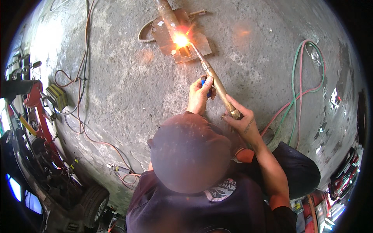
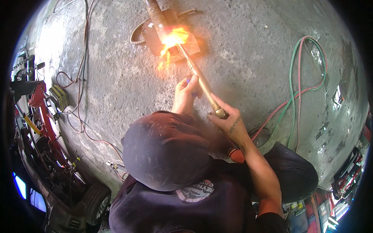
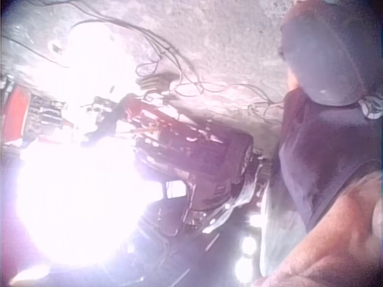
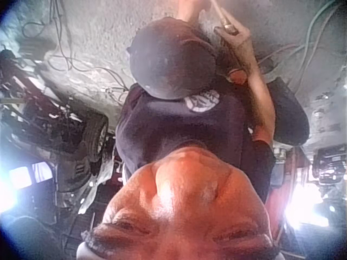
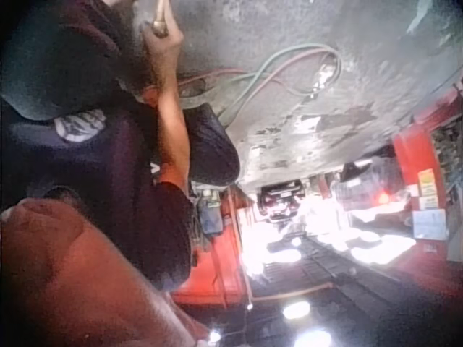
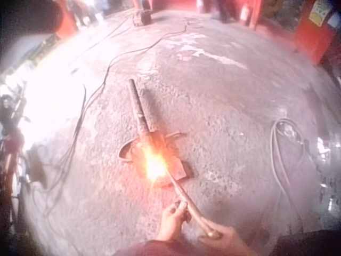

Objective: The person uses a cutting torch and a lighter to ignite it, then applies the flame to a metal piece on a concrete floor by hand.

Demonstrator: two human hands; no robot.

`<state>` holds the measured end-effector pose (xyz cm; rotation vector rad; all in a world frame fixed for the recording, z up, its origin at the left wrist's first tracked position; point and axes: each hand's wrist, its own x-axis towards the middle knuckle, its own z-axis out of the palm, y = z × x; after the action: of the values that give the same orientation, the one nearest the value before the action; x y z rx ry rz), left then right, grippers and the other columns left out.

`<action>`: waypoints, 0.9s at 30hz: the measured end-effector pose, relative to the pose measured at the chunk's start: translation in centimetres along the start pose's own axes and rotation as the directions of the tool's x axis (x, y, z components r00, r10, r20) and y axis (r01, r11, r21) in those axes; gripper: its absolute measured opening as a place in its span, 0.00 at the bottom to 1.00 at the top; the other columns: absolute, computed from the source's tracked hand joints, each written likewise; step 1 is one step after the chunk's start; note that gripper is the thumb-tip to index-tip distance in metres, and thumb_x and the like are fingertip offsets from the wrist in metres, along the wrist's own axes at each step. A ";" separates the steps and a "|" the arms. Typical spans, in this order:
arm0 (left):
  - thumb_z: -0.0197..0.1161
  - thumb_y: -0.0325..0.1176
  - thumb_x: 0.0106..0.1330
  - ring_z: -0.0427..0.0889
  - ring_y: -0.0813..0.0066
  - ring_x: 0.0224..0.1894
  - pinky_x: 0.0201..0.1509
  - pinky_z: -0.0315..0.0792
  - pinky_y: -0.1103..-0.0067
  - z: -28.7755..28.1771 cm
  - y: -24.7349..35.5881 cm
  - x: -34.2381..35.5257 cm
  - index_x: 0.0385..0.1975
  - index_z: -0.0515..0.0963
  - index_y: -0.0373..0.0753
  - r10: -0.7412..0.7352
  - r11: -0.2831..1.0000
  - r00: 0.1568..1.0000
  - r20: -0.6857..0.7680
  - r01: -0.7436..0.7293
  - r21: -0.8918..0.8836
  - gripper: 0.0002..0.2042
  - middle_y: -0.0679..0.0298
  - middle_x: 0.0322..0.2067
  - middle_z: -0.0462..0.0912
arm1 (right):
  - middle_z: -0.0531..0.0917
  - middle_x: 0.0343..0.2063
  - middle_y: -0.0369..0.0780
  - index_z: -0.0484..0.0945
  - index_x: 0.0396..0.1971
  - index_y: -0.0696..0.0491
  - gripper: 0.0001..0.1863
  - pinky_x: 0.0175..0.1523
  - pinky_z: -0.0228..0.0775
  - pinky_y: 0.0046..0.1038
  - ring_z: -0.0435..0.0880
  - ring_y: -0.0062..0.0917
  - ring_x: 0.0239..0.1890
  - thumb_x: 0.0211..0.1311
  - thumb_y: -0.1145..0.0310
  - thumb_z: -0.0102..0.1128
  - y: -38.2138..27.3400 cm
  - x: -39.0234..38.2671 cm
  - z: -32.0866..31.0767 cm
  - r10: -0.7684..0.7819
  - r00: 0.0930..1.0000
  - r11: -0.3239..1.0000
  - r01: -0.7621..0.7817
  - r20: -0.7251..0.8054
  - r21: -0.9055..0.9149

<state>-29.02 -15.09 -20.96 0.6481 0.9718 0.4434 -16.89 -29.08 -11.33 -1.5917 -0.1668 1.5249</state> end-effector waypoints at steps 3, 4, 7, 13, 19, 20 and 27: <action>0.63 0.41 0.75 0.76 0.81 0.24 0.26 0.69 0.81 -0.2 -0.2 0.0 0.37 0.80 0.37 0.008 1.000 1.000 0.003 -0.008 -0.011 0.12 0.68 0.26 0.80 | 0.79 0.36 0.29 0.72 0.71 0.47 0.37 0.37 0.68 0.16 0.73 0.10 0.33 0.60 0.78 0.69 -0.2 0.0 0.0 0.014 1.000 1.000 -0.014 0.015 0.004; 0.63 0.41 0.75 0.76 0.81 0.24 0.26 0.69 0.81 -0.1 -0.2 0.0 0.37 0.80 0.37 0.007 1.000 1.000 0.004 -0.007 -0.011 0.12 0.68 0.26 0.80 | 0.79 0.36 0.29 0.72 0.71 0.47 0.37 0.37 0.68 0.16 0.73 0.10 0.33 0.60 0.78 0.69 -0.3 -0.1 -0.1 0.027 0.999 1.000 -0.027 0.017 0.000; 0.63 0.41 0.75 0.76 0.81 0.24 0.26 0.69 0.81 -0.1 -0.3 0.1 0.37 0.80 0.37 0.008 1.000 1.000 0.004 -0.008 -0.009 0.12 0.68 0.26 0.80 | 0.79 0.36 0.29 0.71 0.71 0.47 0.37 0.36 0.68 0.16 0.73 0.10 0.32 0.59 0.78 0.69 -0.5 -0.2 0.0 0.022 1.000 1.000 -0.022 0.011 0.006; 0.63 0.43 0.75 0.76 0.80 0.25 0.27 0.69 0.80 -0.1 -0.1 -0.1 0.37 0.80 0.37 -0.007 1.000 1.000 0.003 0.007 -0.009 0.14 0.67 0.26 0.80 | 0.82 0.40 0.31 0.70 0.72 0.49 0.38 0.48 0.71 0.18 0.77 0.13 0.41 0.59 0.77 0.68 -0.3 -0.2 -0.2 0.041 0.999 0.998 -0.040 0.014 -0.038; 0.61 0.44 0.76 0.76 0.80 0.25 0.28 0.68 0.80 -0.1 0.0 -0.2 0.37 0.81 0.37 -0.003 1.000 1.000 0.025 0.003 0.023 0.15 0.66 0.25 0.80 | 0.82 0.41 0.31 0.70 0.72 0.49 0.37 0.49 0.71 0.18 0.78 0.13 0.42 0.59 0.77 0.68 0.0 0.0 -0.3 -0.027 1.000 0.997 0.028 0.016 -0.074; 0.61 0.44 0.76 0.76 0.80 0.25 0.28 0.68 0.80 0.1 0.2 -0.2 0.36 0.81 0.37 -0.005 0.999 1.000 0.019 0.005 0.033 0.15 0.66 0.25 0.80 | 0.82 0.41 0.31 0.70 0.72 0.49 0.37 0.49 0.71 0.18 0.78 0.13 0.42 0.59 0.77 0.68 -0.1 0.0 -0.3 -0.025 1.000 0.997 0.027 0.015 -0.075; 0.63 0.44 0.75 0.76 0.80 0.24 0.27 0.68 0.80 0.2 0.2 -0.2 0.35 0.81 0.37 -0.009 0.999 1.000 0.009 0.009 0.032 0.15 0.67 0.25 0.80 | 0.79 0.39 0.29 0.71 0.71 0.51 0.36 0.47 0.69 0.16 0.75 0.12 0.39 0.60 0.78 0.67 -0.3 -0.1 -0.2 -0.026 0.999 1.000 0.026 0.020 -0.004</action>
<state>-28.97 -15.12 -20.69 0.6738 0.9743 0.4177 -16.57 -29.09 -11.13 -1.5721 -0.2012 1.5215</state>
